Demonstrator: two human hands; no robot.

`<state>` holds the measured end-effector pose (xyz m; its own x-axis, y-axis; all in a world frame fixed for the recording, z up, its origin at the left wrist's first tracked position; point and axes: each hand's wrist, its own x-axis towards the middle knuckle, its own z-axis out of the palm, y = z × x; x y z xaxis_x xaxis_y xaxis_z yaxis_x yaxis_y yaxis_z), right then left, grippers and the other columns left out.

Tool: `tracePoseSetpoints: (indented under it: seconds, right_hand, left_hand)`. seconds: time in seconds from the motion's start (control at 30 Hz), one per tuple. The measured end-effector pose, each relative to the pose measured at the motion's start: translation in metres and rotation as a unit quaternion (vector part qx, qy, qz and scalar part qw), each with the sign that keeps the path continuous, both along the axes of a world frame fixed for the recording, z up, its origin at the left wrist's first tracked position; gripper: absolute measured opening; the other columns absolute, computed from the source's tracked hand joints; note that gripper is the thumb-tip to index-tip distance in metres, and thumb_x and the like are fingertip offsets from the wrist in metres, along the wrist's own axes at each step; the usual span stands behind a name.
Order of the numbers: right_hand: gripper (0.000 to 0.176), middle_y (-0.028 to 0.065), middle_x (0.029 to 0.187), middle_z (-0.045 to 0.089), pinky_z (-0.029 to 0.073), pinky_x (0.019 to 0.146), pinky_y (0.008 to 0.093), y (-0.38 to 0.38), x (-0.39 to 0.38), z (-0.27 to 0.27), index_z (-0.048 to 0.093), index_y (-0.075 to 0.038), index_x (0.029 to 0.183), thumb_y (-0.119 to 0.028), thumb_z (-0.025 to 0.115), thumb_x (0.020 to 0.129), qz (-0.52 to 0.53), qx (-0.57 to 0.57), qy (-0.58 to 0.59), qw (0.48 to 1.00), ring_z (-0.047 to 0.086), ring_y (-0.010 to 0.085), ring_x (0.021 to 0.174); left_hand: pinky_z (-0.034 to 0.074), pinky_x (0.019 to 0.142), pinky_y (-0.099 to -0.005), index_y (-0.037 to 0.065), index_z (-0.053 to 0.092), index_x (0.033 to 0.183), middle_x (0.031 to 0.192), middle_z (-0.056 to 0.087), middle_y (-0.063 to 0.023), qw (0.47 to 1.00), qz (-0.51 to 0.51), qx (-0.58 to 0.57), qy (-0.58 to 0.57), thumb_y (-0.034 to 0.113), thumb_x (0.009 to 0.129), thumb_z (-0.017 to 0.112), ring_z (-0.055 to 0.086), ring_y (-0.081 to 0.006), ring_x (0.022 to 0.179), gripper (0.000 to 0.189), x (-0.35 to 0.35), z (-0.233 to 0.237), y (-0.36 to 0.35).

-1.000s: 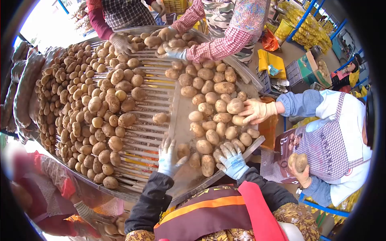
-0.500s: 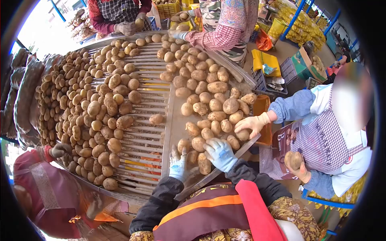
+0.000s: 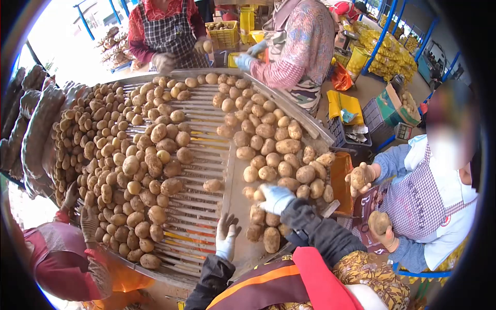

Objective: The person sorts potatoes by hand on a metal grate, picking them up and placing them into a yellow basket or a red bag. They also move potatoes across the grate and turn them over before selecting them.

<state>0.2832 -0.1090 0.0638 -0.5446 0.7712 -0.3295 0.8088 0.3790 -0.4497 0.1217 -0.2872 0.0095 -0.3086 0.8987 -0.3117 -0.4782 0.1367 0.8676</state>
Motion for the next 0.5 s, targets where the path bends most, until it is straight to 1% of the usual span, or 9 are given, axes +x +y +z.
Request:
tracePoseSetpoints:
  seconds: [0.03, 0.17, 0.27, 0.3, 0.33, 0.4, 0.43, 0.47, 0.5]
  right_hand:
    - [0.042, 0.0187, 0.106, 0.066, 0.05, 0.085, 0.0479, -0.001, -0.006, -0.004, 0.058, -0.008, 0.112, -0.038, 0.064, 0.083, 0.043, -0.07, 0.034, 0.996, 0.063, 0.0379, 0.101]
    - [0.045, 0.0151, 0.132, 0.053, 0.05, 0.085, 0.0461, 0.042, -0.052, -0.044, 0.056, -0.015, 0.126, -0.026, 0.066, 0.084, 0.162, 0.181, -0.092, 0.966, 0.064, 0.0316, 0.102]
    - [0.049, 0.0158, 0.133, 0.052, 0.052, 0.084, 0.0455, 0.082, -0.071, -0.054, 0.055, -0.015, 0.128, -0.025, 0.068, 0.082, 0.189, 0.082, -0.198, 0.958, 0.063, 0.0311, 0.109]
    - [0.049, 0.0158, 0.133, 0.052, 0.052, 0.084, 0.0455, 0.089, -0.066, -0.058, 0.055, -0.015, 0.128, -0.025, 0.068, 0.082, 0.181, 0.085, -0.197, 0.96, 0.063, 0.0311, 0.109]
    - [0.053, 0.016, 0.128, 0.055, 0.052, 0.083, 0.0461, 0.093, -0.06, -0.066, 0.054, -0.015, 0.129, -0.028, 0.069, 0.08, 0.114, 0.053, -0.118, 0.985, 0.063, 0.0317, 0.108]
    - [0.061, 0.0166, 0.117, 0.061, 0.051, 0.084, 0.0465, 0.082, -0.055, -0.053, 0.053, -0.012, 0.129, -0.039, 0.07, 0.076, 0.005, 0.033, -0.029, 0.999, 0.063, 0.0336, 0.106]
    - [0.061, 0.0168, 0.116, 0.061, 0.05, 0.086, 0.0458, 0.06, -0.055, -0.036, 0.053, -0.01, 0.128, -0.041, 0.069, 0.077, -0.013, 0.057, 0.011, 0.998, 0.062, 0.0344, 0.105]
    - [0.064, 0.0196, 0.127, 0.057, 0.047, 0.094, 0.0436, 0.036, -0.056, -0.018, 0.051, -0.005, 0.13, -0.045, 0.065, 0.082, 0.022, 0.019, 0.035, 0.999, 0.058, 0.0367, 0.114]
    - [0.064, 0.019, 0.128, 0.057, 0.046, 0.095, 0.0436, 0.02, -0.06, -0.016, 0.051, -0.005, 0.13, -0.045, 0.064, 0.083, 0.11, -0.08, 0.051, 0.989, 0.057, 0.0372, 0.115]
  left_hand:
    - [0.045, 0.101, -0.0426, 0.013, 0.03, 0.148, 0.141, 0.046, -0.0152, 0.995, 0.032, -0.027, -0.086, 0.031, 0.099, 0.054, 0.051, -0.0273, 0.124, 0.059, 0.0, 0.008, 0.005]
    - [0.053, 0.07, -0.0361, 0.015, 0.043, 0.135, 0.114, 0.055, -0.0104, 0.966, -0.011, -0.101, -0.238, 0.043, 0.097, 0.054, 0.06, -0.0217, 0.085, 0.048, -0.011, -0.012, 0.02]
    - [0.046, 0.054, -0.0311, 0.013, 0.049, 0.122, 0.094, 0.059, -0.0057, 0.939, -0.021, -0.09, -0.331, 0.045, 0.094, 0.057, 0.056, -0.0185, 0.068, 0.043, -0.022, -0.017, 0.015]
    - [0.053, 0.067, -0.0369, 0.011, 0.05, 0.125, 0.1, 0.063, -0.0063, 0.917, -0.03, -0.073, -0.391, 0.047, 0.093, 0.056, 0.062, -0.0224, 0.077, 0.048, -0.038, -0.062, 0.004]
    - [0.044, 0.103, -0.041, 0.009, 0.063, 0.106, 0.093, 0.068, -0.0079, 0.951, 0.056, -0.123, -0.277, 0.047, 0.093, 0.058, 0.061, -0.0226, 0.098, 0.041, -0.021, 0.012, 0.01]
    - [0.044, 0.102, -0.0389, 0.008, 0.062, 0.114, 0.105, 0.066, -0.0057, 0.867, -0.152, 0.207, -0.428, 0.042, 0.097, 0.051, 0.06, -0.0251, 0.104, 0.04, -0.055, -0.057, 0.008]
    - [0.042, 0.104, -0.0449, 0.006, 0.062, 0.11, 0.102, 0.066, -0.0051, 0.945, 0.019, 0.027, -0.325, 0.044, 0.097, 0.049, 0.06, -0.0252, 0.105, 0.042, -0.044, -0.012, 0.006]
    - [0.038, 0.106, -0.0539, 0.006, 0.061, 0.106, 0.101, 0.065, -0.0062, 0.947, 0.069, 0.011, -0.315, 0.046, 0.096, 0.049, 0.059, -0.0273, 0.107, 0.043, -0.046, -0.022, 0.005]
    - [0.035, 0.107, -0.0573, 0.007, 0.061, 0.107, 0.103, 0.065, -0.0073, 0.918, -0.027, 0.134, -0.372, 0.048, 0.095, 0.049, 0.057, -0.0287, 0.11, 0.044, -0.059, -0.055, 0.004]
